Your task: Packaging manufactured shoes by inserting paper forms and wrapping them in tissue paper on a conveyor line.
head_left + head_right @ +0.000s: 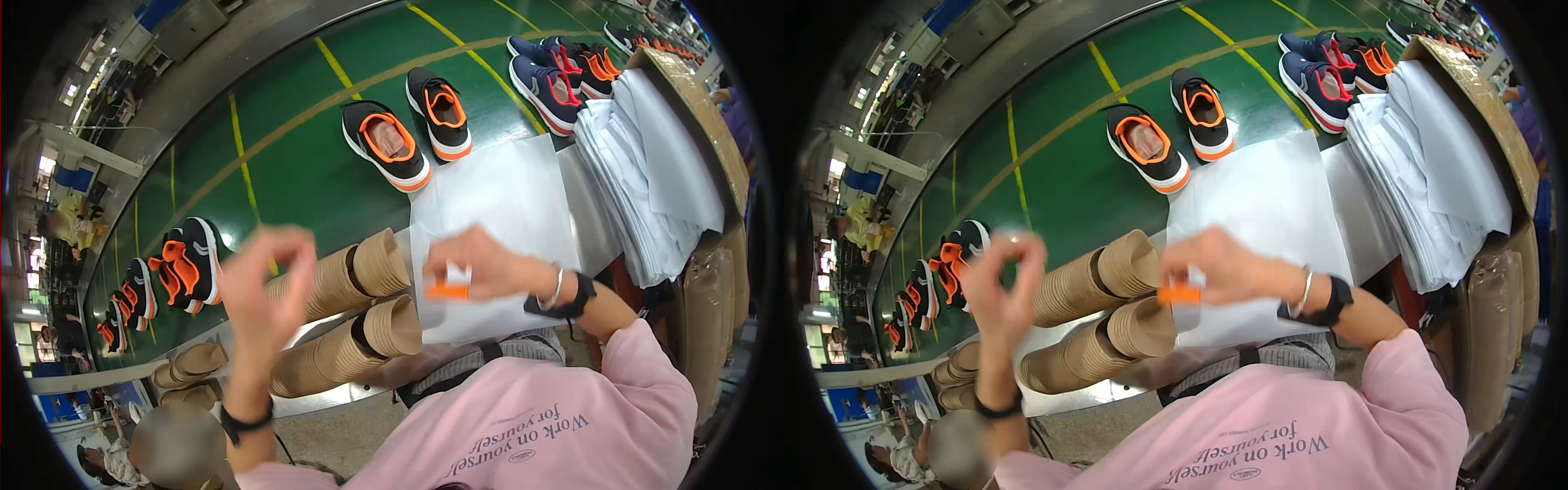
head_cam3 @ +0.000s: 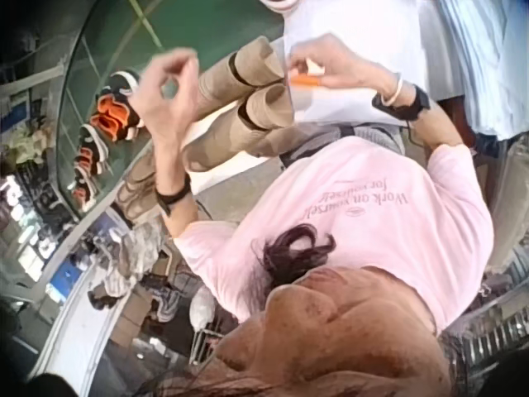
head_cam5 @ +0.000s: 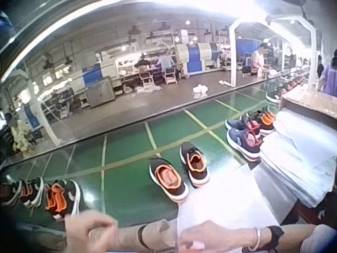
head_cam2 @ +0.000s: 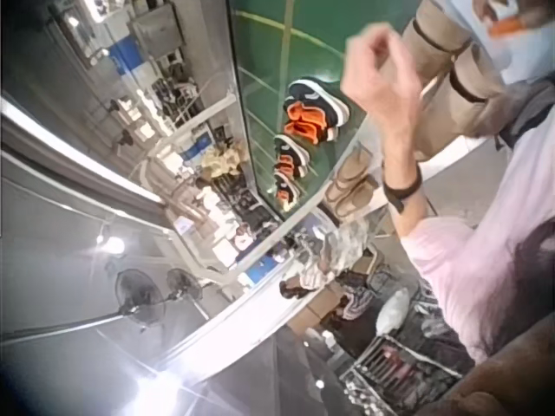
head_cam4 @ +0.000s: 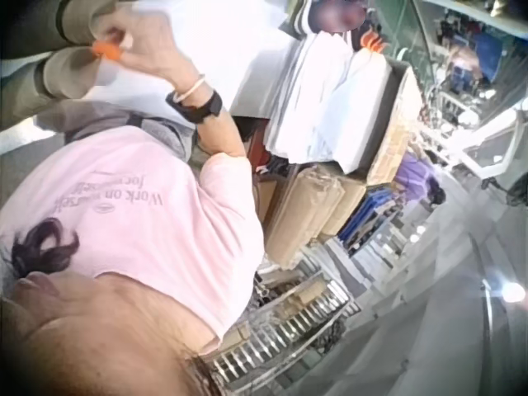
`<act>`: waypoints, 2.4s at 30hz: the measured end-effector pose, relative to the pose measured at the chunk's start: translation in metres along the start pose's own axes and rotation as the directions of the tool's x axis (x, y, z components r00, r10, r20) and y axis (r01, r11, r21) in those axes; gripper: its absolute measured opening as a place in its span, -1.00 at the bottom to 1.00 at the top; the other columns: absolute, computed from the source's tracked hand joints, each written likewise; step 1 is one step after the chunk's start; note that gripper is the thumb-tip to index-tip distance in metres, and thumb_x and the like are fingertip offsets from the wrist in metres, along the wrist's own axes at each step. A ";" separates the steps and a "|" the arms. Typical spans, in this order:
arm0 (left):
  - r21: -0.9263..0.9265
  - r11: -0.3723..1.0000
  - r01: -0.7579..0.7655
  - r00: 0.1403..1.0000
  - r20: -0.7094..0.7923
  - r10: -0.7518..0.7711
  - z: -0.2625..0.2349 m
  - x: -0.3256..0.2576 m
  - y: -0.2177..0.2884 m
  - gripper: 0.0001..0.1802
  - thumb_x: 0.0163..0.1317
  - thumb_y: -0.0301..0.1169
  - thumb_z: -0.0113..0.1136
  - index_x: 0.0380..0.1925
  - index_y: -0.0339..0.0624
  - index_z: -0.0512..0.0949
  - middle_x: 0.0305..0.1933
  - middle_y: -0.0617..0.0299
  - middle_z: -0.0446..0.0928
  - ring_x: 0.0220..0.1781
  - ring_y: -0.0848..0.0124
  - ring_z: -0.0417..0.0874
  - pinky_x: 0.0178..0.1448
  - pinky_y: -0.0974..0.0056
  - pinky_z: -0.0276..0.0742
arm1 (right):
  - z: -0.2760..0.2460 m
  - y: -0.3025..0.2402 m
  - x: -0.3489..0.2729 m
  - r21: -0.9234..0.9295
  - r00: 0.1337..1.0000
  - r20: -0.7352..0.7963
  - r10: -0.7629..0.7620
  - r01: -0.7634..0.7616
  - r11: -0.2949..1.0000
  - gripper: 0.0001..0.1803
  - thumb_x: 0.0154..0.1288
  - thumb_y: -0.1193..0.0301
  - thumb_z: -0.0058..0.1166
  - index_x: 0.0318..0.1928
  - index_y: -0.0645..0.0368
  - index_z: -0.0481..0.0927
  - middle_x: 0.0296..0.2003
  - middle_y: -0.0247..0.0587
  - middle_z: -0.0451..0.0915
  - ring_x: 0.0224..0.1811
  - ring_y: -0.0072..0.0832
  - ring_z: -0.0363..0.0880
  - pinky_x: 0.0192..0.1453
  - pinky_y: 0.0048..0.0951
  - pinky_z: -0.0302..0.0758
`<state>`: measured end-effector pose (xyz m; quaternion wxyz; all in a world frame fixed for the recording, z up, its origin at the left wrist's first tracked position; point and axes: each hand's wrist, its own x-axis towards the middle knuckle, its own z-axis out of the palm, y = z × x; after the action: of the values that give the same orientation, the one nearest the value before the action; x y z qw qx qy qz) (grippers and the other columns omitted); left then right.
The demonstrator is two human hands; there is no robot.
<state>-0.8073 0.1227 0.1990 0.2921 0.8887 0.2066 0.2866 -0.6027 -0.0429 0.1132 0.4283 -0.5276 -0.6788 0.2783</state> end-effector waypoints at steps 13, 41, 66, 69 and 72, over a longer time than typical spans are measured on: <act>0.329 0.917 -0.226 0.973 0.129 0.194 0.085 -0.105 0.031 -0.40 -0.04 -0.25 0.32 0.01 -0.33 0.46 -0.08 -0.06 0.53 -0.02 0.09 0.53 0.11 0.10 0.38 | 0.076 0.024 -0.020 0.322 0.888 0.112 -0.445 0.391 0.862 -0.82 0.06 0.54 0.08 -0.53 0.32 0.35 -0.63 0.01 0.36 -0.54 -0.11 0.38 -0.45 -0.22 0.29; -0.197 0.932 0.304 0.932 -0.142 -0.334 0.396 -0.041 0.150 -0.64 0.03 -0.38 0.37 -0.35 -0.31 0.37 -0.56 0.01 0.53 -0.54 0.41 0.56 -0.43 0.27 0.46 | -0.209 0.230 -0.226 0.093 0.957 -0.153 0.245 -0.233 0.968 -0.89 0.20 0.44 0.11 -0.36 0.23 0.61 -0.49 -0.24 0.59 -0.48 -0.49 0.53 -0.37 -0.47 0.43; -0.502 0.865 -0.027 0.544 0.718 0.434 0.450 0.085 0.180 -0.09 0.12 -0.07 0.27 0.33 -0.29 0.07 0.24 0.02 0.34 0.27 0.15 0.34 0.30 0.16 0.27 | -0.348 0.069 -0.128 -0.690 0.733 -0.431 -0.527 0.109 0.716 -0.14 -0.20 0.46 0.44 0.15 0.07 0.21 -0.07 -0.06 0.30 0.01 -0.07 0.32 0.12 -0.22 0.33; -0.907 -0.068 0.416 0.901 0.401 0.164 0.479 0.123 0.199 -0.27 0.21 -0.03 0.12 0.27 -0.19 0.18 0.26 0.14 0.33 0.31 0.20 0.30 0.35 0.10 0.21 | -0.312 0.071 -0.142 -0.440 0.433 -0.796 -0.423 0.065 0.896 -0.07 -0.17 0.37 0.50 0.18 0.08 0.14 0.02 -0.10 0.26 0.12 -0.25 0.30 0.20 -0.30 0.28; -0.827 -0.498 0.261 0.939 0.338 -0.069 0.443 0.188 0.211 -0.54 0.24 -0.31 0.02 0.10 -0.30 0.34 0.12 -0.01 0.44 0.15 0.12 0.48 0.26 0.01 0.37 | -0.297 0.106 -0.177 -0.309 0.279 -0.902 -0.331 0.119 0.944 0.02 -0.18 0.46 0.49 0.22 0.07 0.02 0.01 -0.11 0.32 0.00 -0.33 0.41 0.11 -0.28 0.38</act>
<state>-0.3450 -0.1110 0.1121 0.9595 0.1763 -0.0096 0.2195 -0.2789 -0.2035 0.1165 0.7280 -0.5242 -0.3893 -0.2088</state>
